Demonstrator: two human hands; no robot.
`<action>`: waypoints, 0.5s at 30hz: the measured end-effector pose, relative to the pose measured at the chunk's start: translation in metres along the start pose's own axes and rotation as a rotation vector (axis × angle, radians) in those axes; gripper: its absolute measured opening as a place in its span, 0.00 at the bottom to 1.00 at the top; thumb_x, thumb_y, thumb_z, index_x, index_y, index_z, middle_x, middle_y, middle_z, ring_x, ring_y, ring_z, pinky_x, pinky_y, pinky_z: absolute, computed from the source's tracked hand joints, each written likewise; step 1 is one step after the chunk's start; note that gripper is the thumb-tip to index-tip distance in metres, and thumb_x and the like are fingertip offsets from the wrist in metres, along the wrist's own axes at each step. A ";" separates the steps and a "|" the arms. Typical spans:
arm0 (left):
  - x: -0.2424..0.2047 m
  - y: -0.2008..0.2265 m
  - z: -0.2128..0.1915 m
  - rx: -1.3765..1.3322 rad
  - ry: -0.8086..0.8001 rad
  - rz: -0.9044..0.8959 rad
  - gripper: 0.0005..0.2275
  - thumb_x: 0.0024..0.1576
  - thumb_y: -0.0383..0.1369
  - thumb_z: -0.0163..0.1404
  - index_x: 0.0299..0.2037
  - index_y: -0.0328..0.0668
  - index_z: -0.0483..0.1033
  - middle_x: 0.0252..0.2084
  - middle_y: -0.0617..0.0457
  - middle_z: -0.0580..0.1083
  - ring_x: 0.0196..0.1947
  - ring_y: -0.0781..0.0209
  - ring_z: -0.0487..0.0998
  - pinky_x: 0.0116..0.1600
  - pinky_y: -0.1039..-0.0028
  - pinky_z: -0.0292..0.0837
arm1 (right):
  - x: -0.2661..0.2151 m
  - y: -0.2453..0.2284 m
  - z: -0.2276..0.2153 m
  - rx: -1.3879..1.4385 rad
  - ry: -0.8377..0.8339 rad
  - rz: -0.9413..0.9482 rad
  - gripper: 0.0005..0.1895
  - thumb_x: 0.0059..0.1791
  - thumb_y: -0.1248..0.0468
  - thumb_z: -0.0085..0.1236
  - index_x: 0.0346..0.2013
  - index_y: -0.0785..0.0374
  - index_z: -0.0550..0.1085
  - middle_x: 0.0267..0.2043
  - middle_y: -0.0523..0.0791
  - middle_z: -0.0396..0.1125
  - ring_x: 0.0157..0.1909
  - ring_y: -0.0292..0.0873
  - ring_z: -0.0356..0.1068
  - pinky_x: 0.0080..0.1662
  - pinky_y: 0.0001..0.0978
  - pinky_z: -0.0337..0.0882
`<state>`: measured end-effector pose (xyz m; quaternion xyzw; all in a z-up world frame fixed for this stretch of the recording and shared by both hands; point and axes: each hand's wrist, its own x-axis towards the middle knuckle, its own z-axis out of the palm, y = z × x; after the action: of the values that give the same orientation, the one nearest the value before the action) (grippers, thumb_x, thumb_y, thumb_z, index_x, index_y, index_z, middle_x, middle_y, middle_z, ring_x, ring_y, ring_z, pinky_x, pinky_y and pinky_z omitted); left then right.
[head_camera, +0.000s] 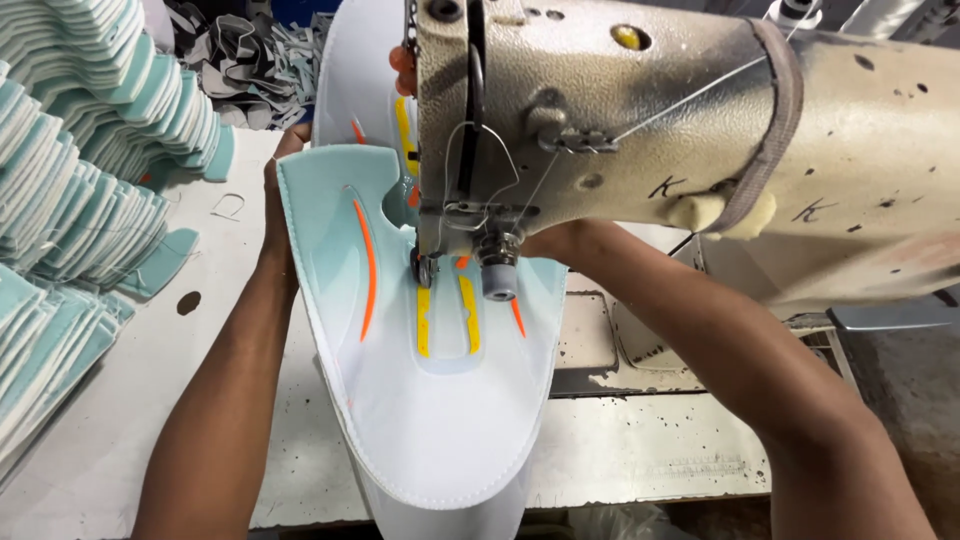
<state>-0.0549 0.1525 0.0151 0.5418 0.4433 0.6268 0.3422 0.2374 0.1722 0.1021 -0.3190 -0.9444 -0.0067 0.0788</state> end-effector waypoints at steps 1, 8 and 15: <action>0.008 -0.002 0.000 -0.003 0.001 0.004 0.13 0.63 0.31 0.51 0.55 0.35 0.69 0.44 0.47 0.78 0.39 0.66 0.80 0.44 0.77 0.80 | -0.001 0.004 0.001 -0.005 0.001 0.000 0.18 0.52 0.48 0.51 0.51 0.53 0.74 0.48 0.43 0.74 0.50 0.43 0.72 0.54 0.39 0.71; 0.078 -0.122 -0.055 0.325 0.268 -0.223 0.37 0.60 0.45 0.60 0.71 0.43 0.48 0.50 0.43 0.75 0.45 0.58 0.77 0.48 0.65 0.76 | -0.028 0.024 0.020 -0.283 0.220 0.019 0.08 0.52 0.55 0.54 0.42 0.51 0.76 0.42 0.42 0.76 0.45 0.43 0.74 0.48 0.39 0.72; -0.171 0.017 -0.021 -0.218 0.221 -0.286 0.36 0.62 0.36 0.50 0.79 0.49 0.42 0.47 0.48 0.77 0.42 0.65 0.78 0.48 0.75 0.74 | -0.151 -0.010 0.087 0.900 0.584 0.398 0.25 0.52 0.62 0.60 0.63 0.66 0.70 0.29 0.38 0.73 0.30 0.29 0.71 0.32 0.22 0.69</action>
<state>-0.0445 -0.0134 -0.0335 0.3608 0.4802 0.6718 0.4336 0.3369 0.0792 -0.0063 -0.4105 -0.7152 0.3233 0.4642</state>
